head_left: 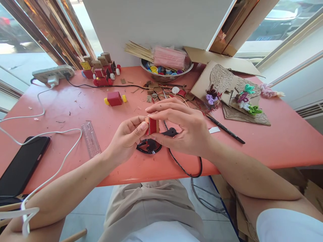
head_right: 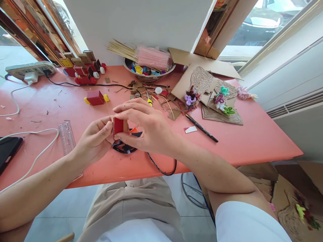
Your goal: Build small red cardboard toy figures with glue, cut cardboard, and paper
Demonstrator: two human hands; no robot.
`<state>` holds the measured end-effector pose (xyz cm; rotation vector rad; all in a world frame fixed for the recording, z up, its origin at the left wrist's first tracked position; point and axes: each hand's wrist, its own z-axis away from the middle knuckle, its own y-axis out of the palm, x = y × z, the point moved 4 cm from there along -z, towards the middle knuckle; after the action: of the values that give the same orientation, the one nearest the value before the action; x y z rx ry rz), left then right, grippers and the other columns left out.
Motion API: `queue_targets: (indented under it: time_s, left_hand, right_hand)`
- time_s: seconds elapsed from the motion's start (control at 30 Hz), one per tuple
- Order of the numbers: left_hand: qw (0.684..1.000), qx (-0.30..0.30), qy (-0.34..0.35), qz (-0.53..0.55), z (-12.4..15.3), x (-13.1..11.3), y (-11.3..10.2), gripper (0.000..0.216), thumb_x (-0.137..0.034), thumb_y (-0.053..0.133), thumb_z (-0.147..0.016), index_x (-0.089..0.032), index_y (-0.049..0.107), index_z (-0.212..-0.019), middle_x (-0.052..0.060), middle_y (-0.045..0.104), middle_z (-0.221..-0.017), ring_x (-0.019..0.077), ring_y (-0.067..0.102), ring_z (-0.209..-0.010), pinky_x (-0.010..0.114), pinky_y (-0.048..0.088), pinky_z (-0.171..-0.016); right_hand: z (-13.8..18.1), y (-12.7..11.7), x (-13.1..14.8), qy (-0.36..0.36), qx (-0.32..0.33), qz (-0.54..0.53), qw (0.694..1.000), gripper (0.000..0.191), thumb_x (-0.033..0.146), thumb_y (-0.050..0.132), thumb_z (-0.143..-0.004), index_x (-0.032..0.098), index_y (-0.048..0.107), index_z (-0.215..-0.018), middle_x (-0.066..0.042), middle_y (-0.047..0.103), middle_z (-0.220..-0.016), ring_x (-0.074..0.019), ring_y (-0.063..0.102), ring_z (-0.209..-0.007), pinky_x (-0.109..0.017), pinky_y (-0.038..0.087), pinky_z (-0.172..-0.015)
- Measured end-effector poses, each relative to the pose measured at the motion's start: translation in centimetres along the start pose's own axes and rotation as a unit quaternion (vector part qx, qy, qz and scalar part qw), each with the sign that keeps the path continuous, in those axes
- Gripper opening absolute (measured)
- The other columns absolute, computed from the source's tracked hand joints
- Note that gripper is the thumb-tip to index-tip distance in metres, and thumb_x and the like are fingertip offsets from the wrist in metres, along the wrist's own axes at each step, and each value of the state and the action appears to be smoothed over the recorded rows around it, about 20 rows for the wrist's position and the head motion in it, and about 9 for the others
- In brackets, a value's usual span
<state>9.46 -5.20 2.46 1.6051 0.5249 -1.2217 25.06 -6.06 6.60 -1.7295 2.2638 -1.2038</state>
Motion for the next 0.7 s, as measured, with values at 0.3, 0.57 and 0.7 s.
queue_targets:
  time_s: [0.3, 0.57, 0.7]
  left_hand:
    - [1.0, -0.014, -0.011, 0.009, 0.19, 0.18, -0.26, 0.044, -0.055, 0.096, -0.072, -0.017, 0.077, -0.082, 0.003, 0.072, -0.079, 0.0172, 0.069, -0.077, 0.03, 0.062, -0.074]
    - [0.999, 0.005, -0.023, 0.034, 0.04, 0.05, -0.2, 0.041, -0.051, 0.097, -0.072, -0.016, 0.078, -0.082, 0.002, 0.07, -0.075, 0.0128, 0.062, -0.069, 0.025, 0.057, -0.071]
    - [0.999, 0.028, -0.015, 0.036, -0.11, -0.23, -0.01, 0.04, -0.049, 0.096, -0.074, -0.015, 0.076, -0.075, -0.002, 0.06, -0.066, 0.0092, 0.052, -0.06, 0.023, 0.054, -0.066]
  right_hand:
    - [0.12, 0.2, 0.11, -0.015, -0.02, 0.025, 0.999, 0.021, 0.024, 0.08, -0.092, 0.023, 0.074, -0.113, -0.01, 0.082, -0.121, -0.0264, 0.075, -0.117, -0.048, 0.062, -0.104]
    - [0.14, -0.06, 0.14, -0.031, -0.03, 0.006, 0.999, 0.023, 0.022, 0.08, -0.093, 0.022, 0.075, -0.115, -0.011, 0.082, -0.123, -0.0257, 0.075, -0.12, -0.046, 0.063, -0.103]
    - [0.12, -0.13, 0.05, -0.038, -0.026, 0.002, 0.999, 0.024, 0.027, 0.081, -0.094, 0.023, 0.075, -0.117, -0.012, 0.082, -0.123, -0.0262, 0.075, -0.119, -0.047, 0.063, -0.103]
